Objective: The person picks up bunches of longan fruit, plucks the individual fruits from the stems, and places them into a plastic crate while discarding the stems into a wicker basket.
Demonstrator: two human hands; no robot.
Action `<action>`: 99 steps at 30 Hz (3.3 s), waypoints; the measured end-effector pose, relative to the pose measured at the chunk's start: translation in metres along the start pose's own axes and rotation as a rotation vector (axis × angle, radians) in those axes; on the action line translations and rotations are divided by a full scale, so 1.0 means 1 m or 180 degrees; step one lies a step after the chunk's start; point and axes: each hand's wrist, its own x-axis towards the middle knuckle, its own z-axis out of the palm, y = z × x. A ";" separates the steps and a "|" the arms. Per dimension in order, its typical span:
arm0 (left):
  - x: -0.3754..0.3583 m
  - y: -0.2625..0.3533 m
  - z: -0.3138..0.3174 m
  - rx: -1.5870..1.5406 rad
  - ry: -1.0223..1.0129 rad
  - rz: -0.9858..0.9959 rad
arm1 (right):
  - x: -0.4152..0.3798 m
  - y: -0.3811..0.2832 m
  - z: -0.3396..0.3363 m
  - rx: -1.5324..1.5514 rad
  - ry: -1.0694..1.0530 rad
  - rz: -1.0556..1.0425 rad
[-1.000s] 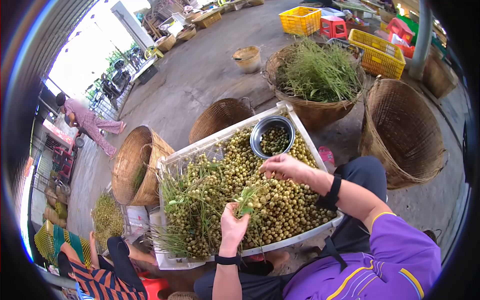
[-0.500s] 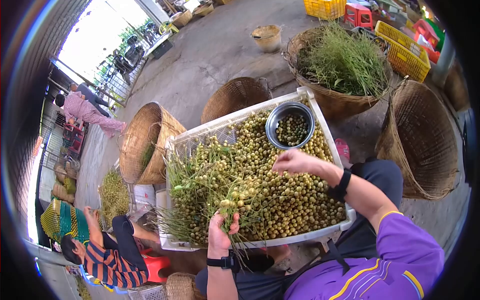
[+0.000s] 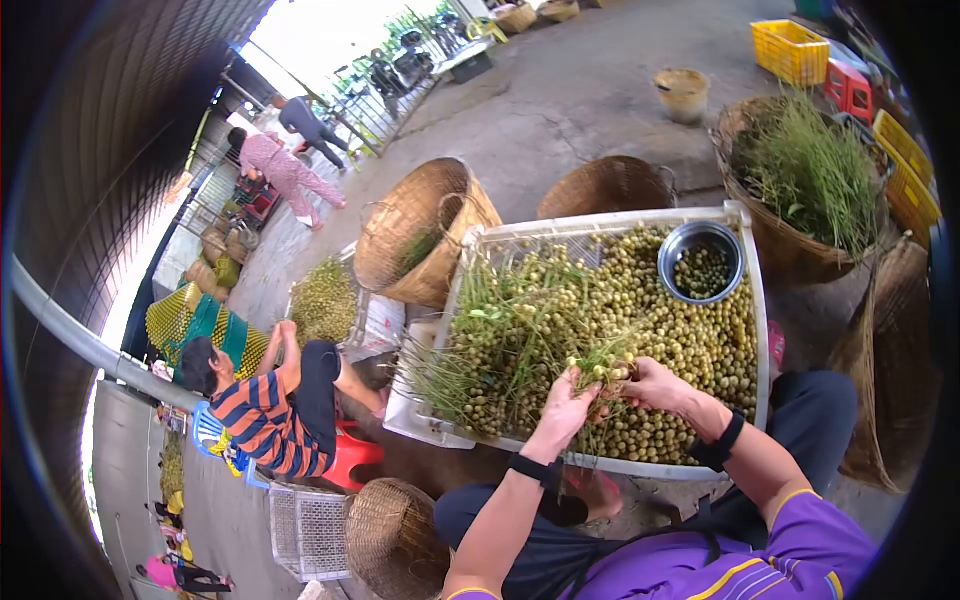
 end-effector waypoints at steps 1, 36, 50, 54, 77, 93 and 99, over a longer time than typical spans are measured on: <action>0.000 0.000 -0.003 -0.0014 0.0031 -0.0196 | -0.001 0.001 0.004 0.0155 0.0070 -0.0118; 0.010 0.013 -0.034 -0.1620 -0.0738 -0.0601 | 0.036 0.054 -0.020 0.2841 0.0454 0.0667; 0.028 -0.033 -0.045 -0.1021 -0.0692 -0.0895 | 0.066 0.045 -0.030 0.0308 0.1655 -0.0092; 0.030 -0.026 -0.031 -0.0033 -0.0089 -0.0788 | 0.070 0.049 -0.029 0.0102 0.1775 -0.0659; 0.028 -0.011 -0.025 0.0166 -0.0185 -0.0741 | 0.059 0.037 -0.033 0.1717 0.1674 0.0138; 0.019 -0.007 -0.033 0.0200 -0.0526 -0.1103 | 0.057 0.037 -0.044 0.1139 0.1627 -0.0167; 0.018 -0.003 -0.047 -0.0034 -0.0626 -0.1210 | 0.066 0.059 -0.079 0.3538 0.0962 0.0424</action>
